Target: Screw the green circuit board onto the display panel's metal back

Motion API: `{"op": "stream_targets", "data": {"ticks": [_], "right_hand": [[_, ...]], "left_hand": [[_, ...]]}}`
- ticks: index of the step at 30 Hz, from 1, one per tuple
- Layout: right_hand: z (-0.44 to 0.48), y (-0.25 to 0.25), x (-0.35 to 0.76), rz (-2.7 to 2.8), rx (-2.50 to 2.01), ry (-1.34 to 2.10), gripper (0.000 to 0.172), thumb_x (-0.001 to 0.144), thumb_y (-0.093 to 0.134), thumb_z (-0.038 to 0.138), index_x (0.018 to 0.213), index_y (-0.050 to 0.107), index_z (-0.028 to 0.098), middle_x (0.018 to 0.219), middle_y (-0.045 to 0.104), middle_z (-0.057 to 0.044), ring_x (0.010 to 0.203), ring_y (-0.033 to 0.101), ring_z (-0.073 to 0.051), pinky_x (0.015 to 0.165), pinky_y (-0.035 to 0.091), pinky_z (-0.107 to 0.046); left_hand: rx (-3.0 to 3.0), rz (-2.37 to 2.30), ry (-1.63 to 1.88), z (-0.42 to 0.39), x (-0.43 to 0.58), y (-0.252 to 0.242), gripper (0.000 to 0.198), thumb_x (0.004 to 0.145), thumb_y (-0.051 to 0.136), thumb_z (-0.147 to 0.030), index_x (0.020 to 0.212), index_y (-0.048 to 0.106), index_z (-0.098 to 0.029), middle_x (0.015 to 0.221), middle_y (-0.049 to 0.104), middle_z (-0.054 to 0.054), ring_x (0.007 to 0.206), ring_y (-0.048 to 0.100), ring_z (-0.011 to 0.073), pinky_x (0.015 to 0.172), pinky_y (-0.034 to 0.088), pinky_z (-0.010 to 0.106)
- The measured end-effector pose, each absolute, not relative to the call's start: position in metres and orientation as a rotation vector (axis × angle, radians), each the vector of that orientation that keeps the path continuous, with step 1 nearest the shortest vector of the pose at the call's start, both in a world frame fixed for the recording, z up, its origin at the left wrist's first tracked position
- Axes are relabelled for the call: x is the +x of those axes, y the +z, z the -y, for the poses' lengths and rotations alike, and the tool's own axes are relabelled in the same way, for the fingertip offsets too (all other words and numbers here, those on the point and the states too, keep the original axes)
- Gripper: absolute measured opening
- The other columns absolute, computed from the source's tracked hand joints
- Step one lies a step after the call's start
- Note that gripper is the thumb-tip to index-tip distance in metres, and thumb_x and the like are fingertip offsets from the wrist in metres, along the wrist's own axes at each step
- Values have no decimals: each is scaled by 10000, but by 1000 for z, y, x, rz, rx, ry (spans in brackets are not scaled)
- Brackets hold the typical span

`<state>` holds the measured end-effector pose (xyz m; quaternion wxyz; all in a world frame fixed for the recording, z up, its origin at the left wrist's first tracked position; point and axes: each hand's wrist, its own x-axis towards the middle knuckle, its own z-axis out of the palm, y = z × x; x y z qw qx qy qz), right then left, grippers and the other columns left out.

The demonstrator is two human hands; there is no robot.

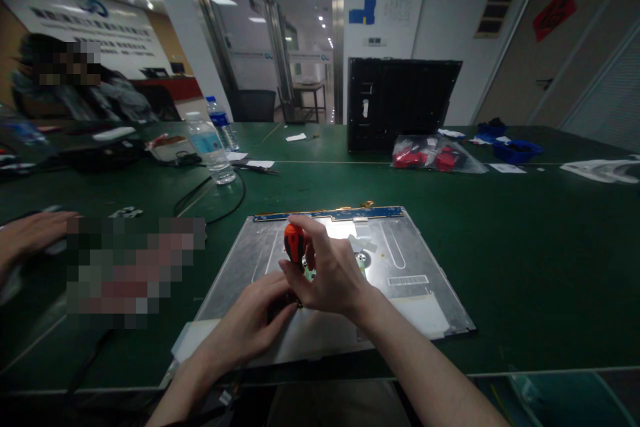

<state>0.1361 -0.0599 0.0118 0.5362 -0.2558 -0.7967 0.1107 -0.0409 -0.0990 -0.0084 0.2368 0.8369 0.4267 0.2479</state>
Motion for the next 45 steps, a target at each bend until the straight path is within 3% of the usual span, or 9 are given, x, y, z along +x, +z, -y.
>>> {"op": "stream_targets", "data": {"ticks": [8,13,18,28,37,45], "right_hand": [[58,11,135,1894,-601,238,608,858,634,293,1370,310,250,765,552,44,530,514,-98,454,428,-214],[61,14,137,1898,-564,326,600,831,586,203,1364,312,237,844,592,-2,598,565,-121,482,468,-232],[63,16,137,1870,-583,318,572,802,572,157,1323,343,225,774,556,18,576,540,-119,469,457,-220],[61,13,136,1869,-599,207,510,861,632,304,1300,379,243,761,538,43,506,479,-87,451,410,-213],[63,18,138,1859,-564,292,526,829,540,152,1332,393,203,823,591,-3,574,546,-111,487,471,-230],[60,16,136,1822,-602,115,431,879,624,275,1261,430,229,761,565,40,493,473,-75,458,429,-207]], "left_hand": [[2283,-1185,705,100,-39,-8,173,827,488,-109,886,631,-187,886,655,58,850,584,216,742,461,328],[2269,-1179,706,99,-39,-8,139,837,495,-114,875,607,-187,890,652,59,862,593,221,763,462,331],[2268,-1180,703,98,-40,-9,127,841,501,-124,866,607,-190,873,649,58,846,594,217,767,467,328],[2279,-1189,695,98,-40,-10,158,837,492,-99,880,617,-185,878,655,51,844,594,212,747,459,313],[2282,-1180,689,98,-40,-12,151,853,494,-124,887,626,-188,864,642,52,837,578,211,751,457,325],[2277,-1194,696,98,-40,-10,128,838,501,-121,852,610,-188,860,642,48,832,580,207,748,455,316]]}}
